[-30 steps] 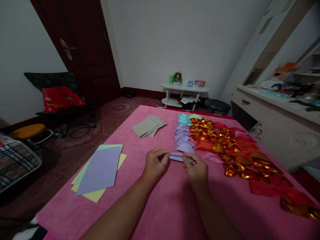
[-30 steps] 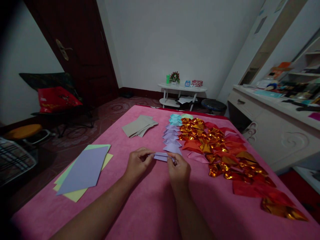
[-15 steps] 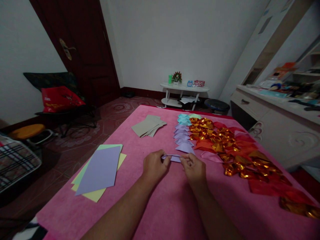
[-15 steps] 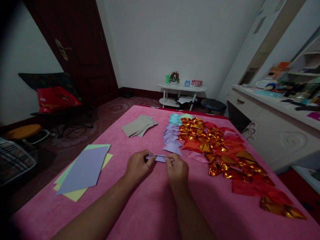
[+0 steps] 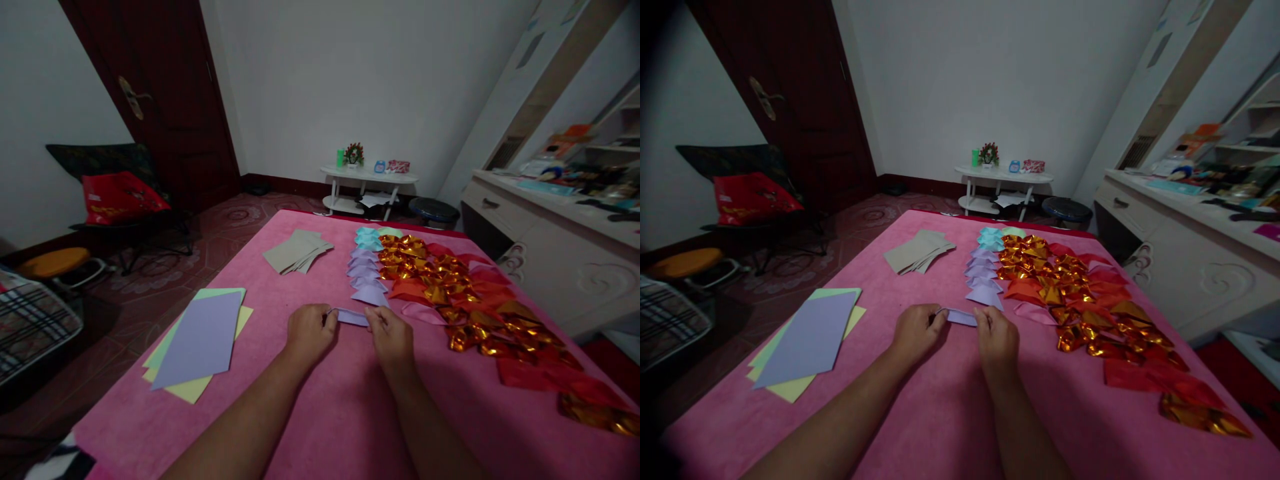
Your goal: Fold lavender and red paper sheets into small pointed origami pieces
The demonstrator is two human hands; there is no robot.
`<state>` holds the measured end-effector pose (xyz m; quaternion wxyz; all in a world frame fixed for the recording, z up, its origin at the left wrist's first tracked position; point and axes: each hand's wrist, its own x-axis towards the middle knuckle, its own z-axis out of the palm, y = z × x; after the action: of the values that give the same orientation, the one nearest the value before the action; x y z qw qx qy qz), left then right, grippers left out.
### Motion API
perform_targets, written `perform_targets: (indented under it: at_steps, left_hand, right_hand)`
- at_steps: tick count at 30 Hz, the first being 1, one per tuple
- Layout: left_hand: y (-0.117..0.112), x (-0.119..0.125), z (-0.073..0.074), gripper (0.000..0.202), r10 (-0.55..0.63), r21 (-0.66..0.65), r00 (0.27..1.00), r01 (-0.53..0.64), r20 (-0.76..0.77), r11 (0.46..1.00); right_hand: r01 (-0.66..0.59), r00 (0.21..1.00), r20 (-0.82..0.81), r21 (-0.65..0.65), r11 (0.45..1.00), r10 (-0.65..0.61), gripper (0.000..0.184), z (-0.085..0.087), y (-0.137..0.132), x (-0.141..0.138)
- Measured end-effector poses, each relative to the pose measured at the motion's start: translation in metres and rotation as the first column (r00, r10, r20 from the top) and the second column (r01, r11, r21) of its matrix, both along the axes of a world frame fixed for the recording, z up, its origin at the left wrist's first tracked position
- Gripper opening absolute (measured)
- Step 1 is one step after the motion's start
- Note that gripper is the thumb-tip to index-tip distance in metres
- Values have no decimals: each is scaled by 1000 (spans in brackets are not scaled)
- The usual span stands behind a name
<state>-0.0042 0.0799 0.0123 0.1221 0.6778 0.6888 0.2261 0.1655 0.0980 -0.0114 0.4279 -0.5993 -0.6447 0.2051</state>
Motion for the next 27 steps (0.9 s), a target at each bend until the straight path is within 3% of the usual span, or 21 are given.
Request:
perform_targets:
  at_steps: [3,7,10,17,22,25,27]
  left_hand:
    - [0,0,1,40,4,-19,1000,-4,-26,1000]
    - [1,0,0,40,-26,-31,997,24,-72,999]
    - [0,1,0,41,-43,-27,992,40,-117,999]
    - [-2,5,4,60,-48,-35,986,43,-162,998]
    - [-3,5,3,60,-49,-30,982,44,-180,999]
    - [-2,5,3,62,-7,-44,984,-1,-176,999]
    - [-2,5,4,65,34,-53,983,-44,-178,998]
  right_hand:
    - [32,999,-5,-34,999,-32,35,1,0,-1]
    - [78,985,162,-98,992,-61,31,3,1,-2]
    - [122,966,240,-73,990,-102,31,4,-1,-3]
    - [142,968,211,-25,990,-133,35,10,-9,-5]
    - [237,859,493,-141,961,-139,41,18,-11,-12]
    - [219,822,550,-69,973,-146,43,13,-13,-15]
    - [140,827,550,-1,990,-116,47,7,-14,-16]
